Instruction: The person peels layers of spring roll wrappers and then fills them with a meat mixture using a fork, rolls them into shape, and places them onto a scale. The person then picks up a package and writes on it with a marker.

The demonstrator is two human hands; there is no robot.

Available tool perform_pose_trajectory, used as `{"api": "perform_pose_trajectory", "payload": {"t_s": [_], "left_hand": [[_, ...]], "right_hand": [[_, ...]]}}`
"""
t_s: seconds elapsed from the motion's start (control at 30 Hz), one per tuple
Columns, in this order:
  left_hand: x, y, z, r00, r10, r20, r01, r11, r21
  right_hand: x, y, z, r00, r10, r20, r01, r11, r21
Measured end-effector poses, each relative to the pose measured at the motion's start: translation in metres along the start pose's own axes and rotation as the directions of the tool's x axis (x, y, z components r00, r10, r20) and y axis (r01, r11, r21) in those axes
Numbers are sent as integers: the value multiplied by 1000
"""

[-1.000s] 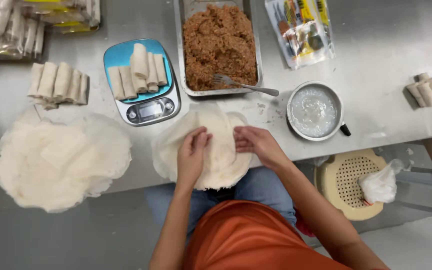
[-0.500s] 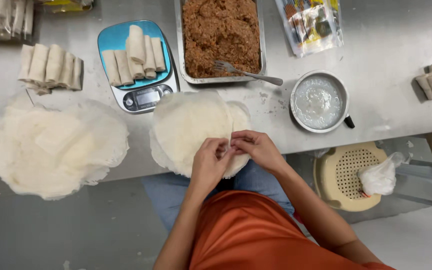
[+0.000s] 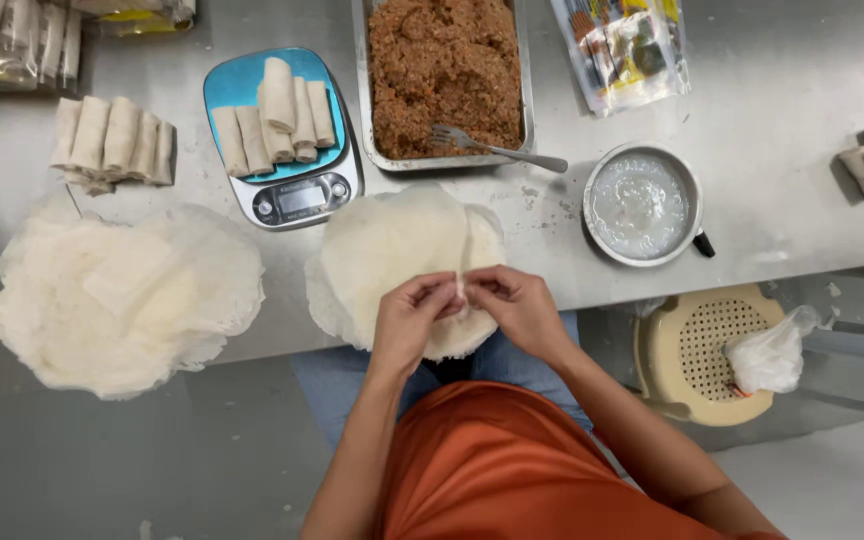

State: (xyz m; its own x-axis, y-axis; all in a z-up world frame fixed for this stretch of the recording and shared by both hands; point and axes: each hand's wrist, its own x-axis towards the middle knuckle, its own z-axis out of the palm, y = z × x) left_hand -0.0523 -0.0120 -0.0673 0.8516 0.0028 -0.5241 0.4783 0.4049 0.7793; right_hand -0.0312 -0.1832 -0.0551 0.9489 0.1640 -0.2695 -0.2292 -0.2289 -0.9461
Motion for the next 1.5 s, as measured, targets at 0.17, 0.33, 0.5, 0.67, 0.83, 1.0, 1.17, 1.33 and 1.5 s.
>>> {"api": "perform_pose_trajectory", "payload": {"t_s": [0.17, 0.33, 0.5, 0.67, 0.83, 1.0, 1.17, 1.33, 1.5], "left_hand": [[-1, 3, 9, 997, 64, 32, -64, 998, 13], [3, -4, -1, 988, 151, 12, -151, 974, 170], [-9, -5, -1, 974, 225, 13, -215, 906, 365], [-20, -5, -2, 959, 283, 2, -262, 886, 382], [-23, 9, 2, 907, 419, 39, -374, 761, 530], [-25, 6, 0, 924, 381, 33, -345, 791, 505], [-14, -4, -3, 998, 2, -58, -2, 1000, 2], [-3, -21, -12, 997, -14, -77, 15, 1000, 12], [-11, -4, -2, 1000, -21, -22, 20, 998, -54]], "right_hand": [[-1, 4, 1, 990, -130, -50, 124, 987, -104], [6, 36, -9, 997, 46, -57, -44, 999, 27], [3, 23, -2, 983, 185, -7, -176, 949, 261], [0, 21, 4, 983, 162, 87, -181, 940, 289], [-1, 17, 8, 988, 131, 87, -151, 950, 274], [-4, 7, 8, 994, 71, 84, -93, 952, 291], [-7, 4, 6, 993, -105, 47, 101, 992, 75], [-15, -11, 9, 967, -236, 97, 241, 970, -41], [-20, -7, 12, 919, -393, 26, 389, 894, -223]]}}
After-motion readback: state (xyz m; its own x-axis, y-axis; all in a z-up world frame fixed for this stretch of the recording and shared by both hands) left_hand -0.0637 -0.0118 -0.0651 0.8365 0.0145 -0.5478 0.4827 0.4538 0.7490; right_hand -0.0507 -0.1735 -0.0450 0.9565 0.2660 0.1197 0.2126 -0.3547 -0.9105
